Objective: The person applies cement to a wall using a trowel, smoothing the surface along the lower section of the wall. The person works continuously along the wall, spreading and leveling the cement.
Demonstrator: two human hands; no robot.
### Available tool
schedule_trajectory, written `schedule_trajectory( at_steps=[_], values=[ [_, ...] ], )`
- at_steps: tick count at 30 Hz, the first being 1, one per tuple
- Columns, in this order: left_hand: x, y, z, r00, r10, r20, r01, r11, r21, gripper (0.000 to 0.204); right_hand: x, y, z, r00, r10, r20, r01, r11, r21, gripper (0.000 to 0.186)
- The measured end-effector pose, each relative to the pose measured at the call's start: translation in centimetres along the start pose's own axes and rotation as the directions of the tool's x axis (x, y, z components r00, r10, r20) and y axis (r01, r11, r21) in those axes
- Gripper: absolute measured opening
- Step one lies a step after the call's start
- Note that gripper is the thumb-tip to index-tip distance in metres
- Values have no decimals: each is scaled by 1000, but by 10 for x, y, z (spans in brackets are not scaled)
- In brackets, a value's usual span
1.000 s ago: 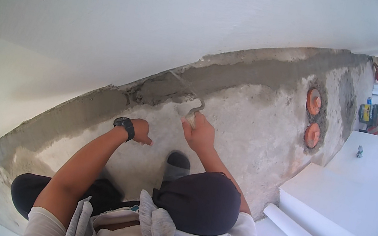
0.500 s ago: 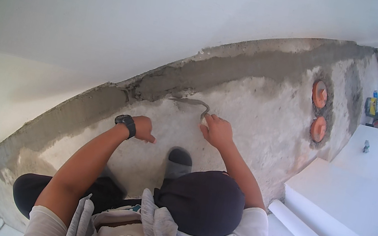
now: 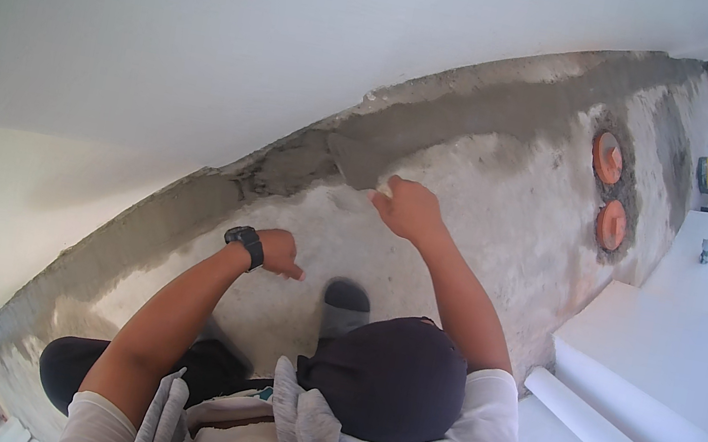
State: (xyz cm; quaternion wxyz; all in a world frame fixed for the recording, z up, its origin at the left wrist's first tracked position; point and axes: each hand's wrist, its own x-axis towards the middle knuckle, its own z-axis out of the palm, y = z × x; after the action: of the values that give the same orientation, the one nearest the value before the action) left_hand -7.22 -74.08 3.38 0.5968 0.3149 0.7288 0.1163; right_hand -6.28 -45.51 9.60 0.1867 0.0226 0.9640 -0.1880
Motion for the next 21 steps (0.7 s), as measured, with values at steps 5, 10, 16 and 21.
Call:
schedule_trajectory(
  at_steps=[5,10,16,21],
  values=[
    [8,4,9,1000,-17,7,17,1000,3,43,4,-3,22,997,61,56,-57,996,-70,48],
    [6,3,4,1000,2,26,-2,1000,-10,44,-40,33,-18,979,97,181,-69,986,-153,46],
    [4,3,2,997,54,50,-54,998,-16,45,-23,41,-20,997,79,11,-77,992,-100,47],
    [3,9,0,998,9,60,-11,999,46,45,-9,38,12,995,95,-31,-97,992,-79,48]
  ],
)
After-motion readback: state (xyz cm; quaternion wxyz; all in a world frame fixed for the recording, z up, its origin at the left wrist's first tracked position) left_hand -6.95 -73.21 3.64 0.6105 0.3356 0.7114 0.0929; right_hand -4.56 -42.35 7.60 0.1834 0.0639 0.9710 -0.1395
